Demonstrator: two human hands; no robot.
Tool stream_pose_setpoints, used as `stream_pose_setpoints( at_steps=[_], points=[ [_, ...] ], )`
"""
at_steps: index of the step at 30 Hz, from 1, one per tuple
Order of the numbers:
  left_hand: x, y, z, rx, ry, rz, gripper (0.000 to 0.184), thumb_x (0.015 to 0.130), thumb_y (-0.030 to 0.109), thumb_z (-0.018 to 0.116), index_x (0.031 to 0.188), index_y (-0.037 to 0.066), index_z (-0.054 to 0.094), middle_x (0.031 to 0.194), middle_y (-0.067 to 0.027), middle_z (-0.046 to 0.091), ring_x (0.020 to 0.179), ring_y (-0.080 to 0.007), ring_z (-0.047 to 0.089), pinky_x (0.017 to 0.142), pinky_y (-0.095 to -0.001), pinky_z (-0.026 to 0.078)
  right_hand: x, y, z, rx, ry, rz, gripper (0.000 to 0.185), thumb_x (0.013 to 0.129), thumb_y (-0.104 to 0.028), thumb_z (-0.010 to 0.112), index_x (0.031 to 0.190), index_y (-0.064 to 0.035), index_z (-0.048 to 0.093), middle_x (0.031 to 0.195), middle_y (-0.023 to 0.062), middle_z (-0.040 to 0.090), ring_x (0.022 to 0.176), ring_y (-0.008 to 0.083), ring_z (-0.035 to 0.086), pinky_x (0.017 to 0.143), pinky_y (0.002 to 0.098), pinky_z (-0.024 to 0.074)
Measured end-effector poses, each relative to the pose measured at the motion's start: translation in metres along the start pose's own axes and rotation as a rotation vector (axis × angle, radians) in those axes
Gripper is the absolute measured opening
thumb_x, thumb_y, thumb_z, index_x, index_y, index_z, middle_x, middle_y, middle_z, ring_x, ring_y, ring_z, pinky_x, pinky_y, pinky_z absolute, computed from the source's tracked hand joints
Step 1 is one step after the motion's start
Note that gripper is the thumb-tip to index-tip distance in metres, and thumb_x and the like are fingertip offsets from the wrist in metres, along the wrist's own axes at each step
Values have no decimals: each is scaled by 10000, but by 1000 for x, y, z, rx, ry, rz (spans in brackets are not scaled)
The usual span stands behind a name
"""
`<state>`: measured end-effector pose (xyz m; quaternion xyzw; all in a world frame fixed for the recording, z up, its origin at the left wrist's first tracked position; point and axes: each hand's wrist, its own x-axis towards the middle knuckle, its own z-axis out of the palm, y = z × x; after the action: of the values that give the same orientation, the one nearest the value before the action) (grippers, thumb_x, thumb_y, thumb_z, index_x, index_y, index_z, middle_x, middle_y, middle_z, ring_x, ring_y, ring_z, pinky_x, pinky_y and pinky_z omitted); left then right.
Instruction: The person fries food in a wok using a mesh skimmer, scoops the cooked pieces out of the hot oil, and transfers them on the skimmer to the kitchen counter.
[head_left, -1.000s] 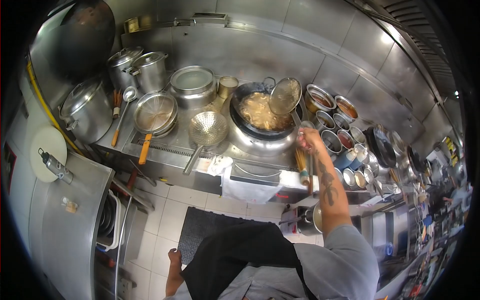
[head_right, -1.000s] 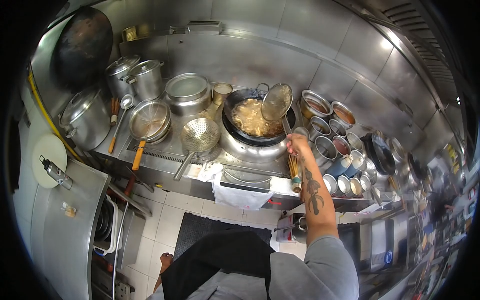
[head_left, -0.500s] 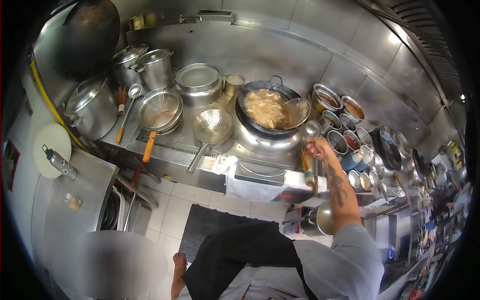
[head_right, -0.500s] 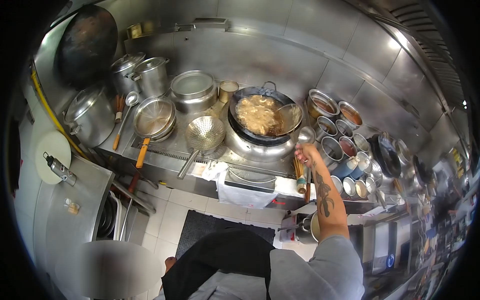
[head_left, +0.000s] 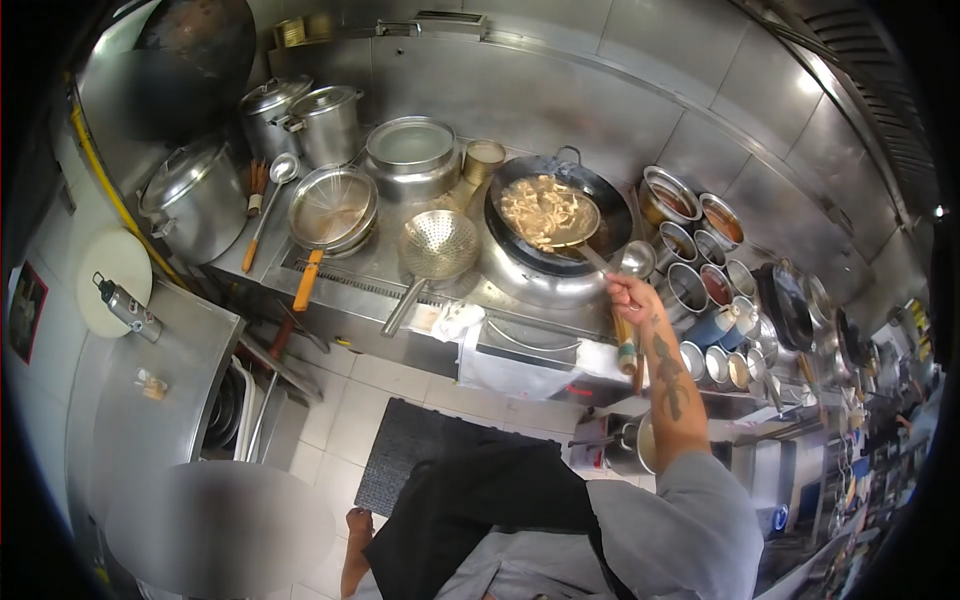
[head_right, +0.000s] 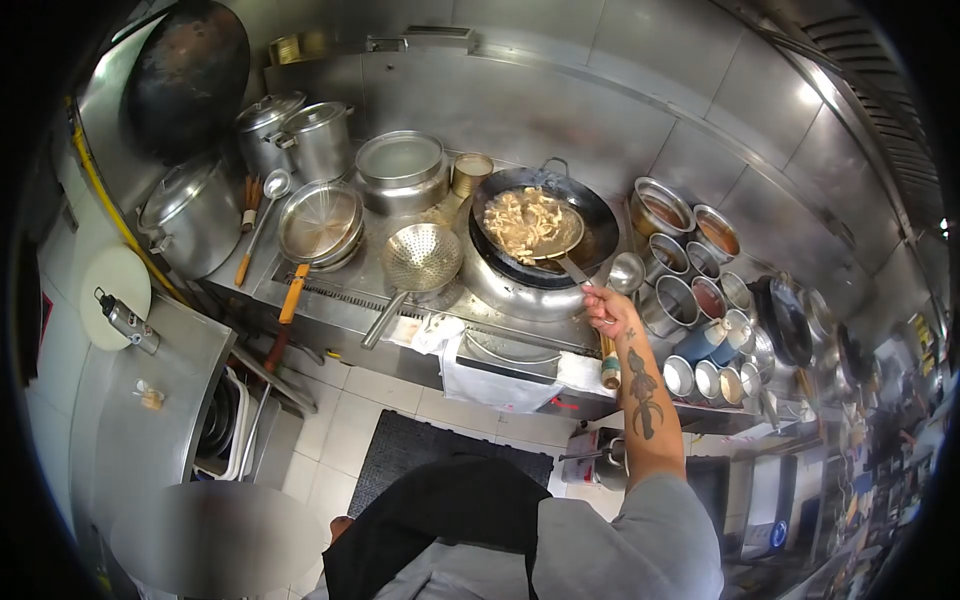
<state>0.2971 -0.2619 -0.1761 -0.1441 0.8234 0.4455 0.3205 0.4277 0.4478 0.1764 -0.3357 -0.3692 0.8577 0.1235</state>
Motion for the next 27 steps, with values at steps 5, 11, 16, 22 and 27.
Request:
stream_pose_setpoints(
  at_steps=[5, 11, 16, 22, 27],
  points=[
    [9, 25, 2, 65, -96, 87, 160, 696, 60, 490, 809, -35, 551, 508, -72, 475, 338, -151, 417, 284, -274, 335, -21, -5, 3, -193, 136, -150, 137, 874, -163, 443, 971, -70, 465, 608, 36, 511, 359, 75, 366, 283, 200, 222],
    [35, 44, 11, 19, -11, 176, 202, 699, 80, 528, 854, -43, 568, 520, -72, 489, 351, -155, 433, 307, -286, 353, -25, -5, 31, -416, 395, -277, 164, 860, -145, 456, 979, -36, 480, 563, 64, 519, 329, 115, 404, 273, 230, 231],
    [55, 32, 10, -43, -53, 116, 271, 701, 93, 584, 930, -51, 554, 526, -72, 497, 369, -157, 461, 327, -288, 372, -11, -1, 44, -696, 489, -364, 155, 871, -181, 445, 882, -46, 521, 542, 48, 514, 327, 117, 415, 288, 248, 261],
    [44, 17, 1, -12, -103, 67, 262, 684, 60, 522, 916, -60, 547, 523, -67, 489, 357, -146, 435, 300, -277, 350, 1, -1, 50, -829, 537, -406, 177, 874, -188, 439, 917, -64, 558, 526, 28, 499, 328, 106, 406, 292, 235, 267],
    [39, 10, 1, -17, -93, 66, 204, 673, 55, 495, 843, -42, 552, 513, -60, 474, 349, -140, 419, 288, -277, 340, -4, -6, 56, -753, 522, -402, 217, 871, -186, 440, 1003, -68, 566, 545, 25, 504, 338, 101, 414, 293, 233, 268]
  ],
)
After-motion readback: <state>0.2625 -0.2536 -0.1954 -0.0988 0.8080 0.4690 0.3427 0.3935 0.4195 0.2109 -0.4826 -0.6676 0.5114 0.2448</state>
